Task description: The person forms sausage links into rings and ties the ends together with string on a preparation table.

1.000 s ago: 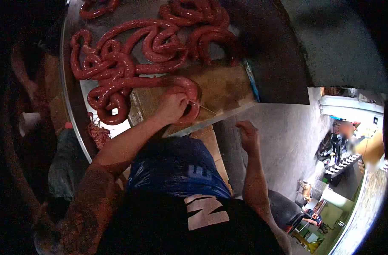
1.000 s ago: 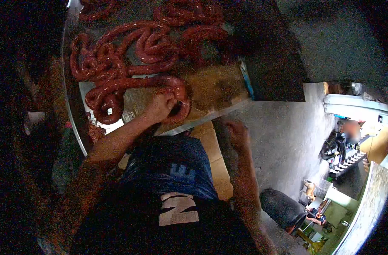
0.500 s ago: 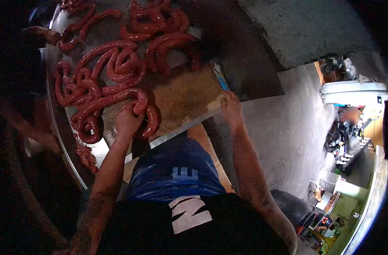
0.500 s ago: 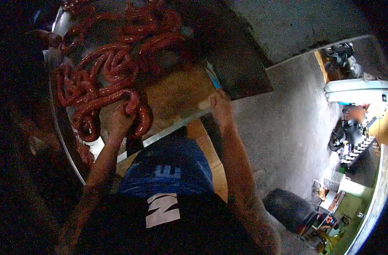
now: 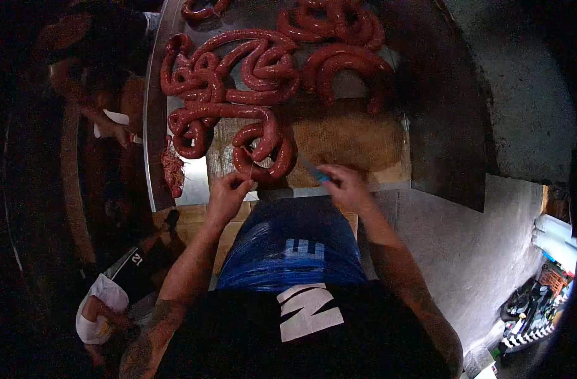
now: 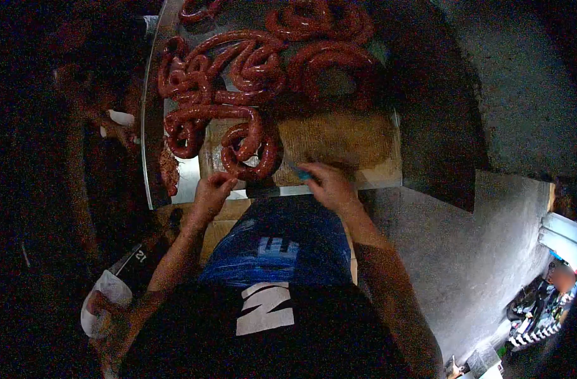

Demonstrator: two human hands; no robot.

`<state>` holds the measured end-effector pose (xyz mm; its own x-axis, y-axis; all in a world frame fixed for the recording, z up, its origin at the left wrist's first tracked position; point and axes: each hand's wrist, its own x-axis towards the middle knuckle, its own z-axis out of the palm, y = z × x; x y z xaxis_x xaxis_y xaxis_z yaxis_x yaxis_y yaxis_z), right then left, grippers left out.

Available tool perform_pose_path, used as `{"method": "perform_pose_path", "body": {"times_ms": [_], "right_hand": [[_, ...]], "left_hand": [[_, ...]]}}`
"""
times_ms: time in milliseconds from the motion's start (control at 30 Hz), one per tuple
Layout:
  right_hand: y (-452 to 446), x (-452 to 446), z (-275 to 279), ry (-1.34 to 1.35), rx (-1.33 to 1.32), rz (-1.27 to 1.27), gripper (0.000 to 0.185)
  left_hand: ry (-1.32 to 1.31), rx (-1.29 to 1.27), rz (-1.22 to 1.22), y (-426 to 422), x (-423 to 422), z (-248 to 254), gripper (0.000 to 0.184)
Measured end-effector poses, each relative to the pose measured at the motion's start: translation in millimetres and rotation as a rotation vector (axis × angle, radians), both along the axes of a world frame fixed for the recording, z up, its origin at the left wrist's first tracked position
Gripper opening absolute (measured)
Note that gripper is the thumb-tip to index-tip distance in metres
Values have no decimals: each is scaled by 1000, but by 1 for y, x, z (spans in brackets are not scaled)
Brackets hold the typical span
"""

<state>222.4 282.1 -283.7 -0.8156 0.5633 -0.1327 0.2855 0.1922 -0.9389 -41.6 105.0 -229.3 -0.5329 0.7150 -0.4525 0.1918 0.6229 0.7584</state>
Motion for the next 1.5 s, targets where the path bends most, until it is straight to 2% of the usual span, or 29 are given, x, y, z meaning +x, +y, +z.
{"method": "perform_pose_path", "body": {"times_ms": [67,133,200,267,300,367,433,500,633,700,733,800,833,900,933,967,1000,1033,1067,1100,1133,1167,1200,1233,1333,1367,1400,1433,1500], "right_hand": [[-16,-49,14,77,45,105,37],[-24,-91,11,93,88,268,37],[-19,-99,16,106,120,353,37],[-7,-89,24,304,189,24,37],[6,-67,33,183,50,-96,38],[33,-14,6,-5,114,-358,41],[59,40,13,-405,11,-533,43],[77,82,-13,-570,310,-590,45],[66,71,2,-344,626,-536,48],[34,43,60,376,-202,-247,45],[14,33,80,392,-204,-233,45],[-21,15,108,600,-619,-404,42],[-24,11,110,607,-608,-399,42],[-23,17,106,335,-429,-755,43],[-16,25,93,340,-419,-756,43],[-5,35,69,150,-275,-736,42],[1,41,48,-40,-134,-713,42],[-1,45,30,-41,-124,-713,42],[-7,48,13,-327,357,-689,41],[-13,47,6,-605,839,-628,40],[-19,40,15,-599,849,-624,40],[-31,35,29,-442,623,-792,41],[-45,30,38,-287,384,-949,42],[-56,30,35,-294,382,-955,42],[-72,19,21,-314,435,-842,44],[-74,6,13,-127,340,-784,41],[-73,-19,26,-135,438,-673,40],[-73,-44,39,-134,535,-565,38],[-64,-102,59,-95,862,-315,41]], "left_hand": [[19,-73,15,5,17,19,18],[127,27,-31,5,28,24,18],[-15,12,-68,8,37,40,15],[-67,-83,-215,12,50,59,13],[-40,-79,-268,11,48,58,13],[-143,-26,-274,15,46,53,13],[-288,7,-204,23,49,44,13],[-275,62,-305,36,56,29,13],[-377,154,-559,89,83,59,17],[-718,307,-612,119,97,70,17],[-811,332,-565,133,102,81,17],[-1023,410,-464,164,98,107,15],[-1151,512,-365,179,94,112,15],[-1146,557,-319,206,72,113,15],[-1146,594,-264,218,57,111,16],[-1054,555,-274,225,40,100,18],[-964,515,-281,232,23,77,20],[-759,378,-225,234,-2,43,28],[-452,394,-238,218,-25,37,35],[67,572,-311,203,-57,2,36],[124,520,-164,171,-87,-12,34],[657,613,-206,142,-135,-55,34],[666,483,-194,101,-158,-17,41],[869,517,-72,65,-181,-29,45],[753,241,233,-16,-238,-80,47],[521,234,201,-25,-249,-93,44],[289,226,166,-32,-255,-91,40],[282,232,170,-38,-257,-89,40],[-115,122,201,-30,-245,-34,34]]}}
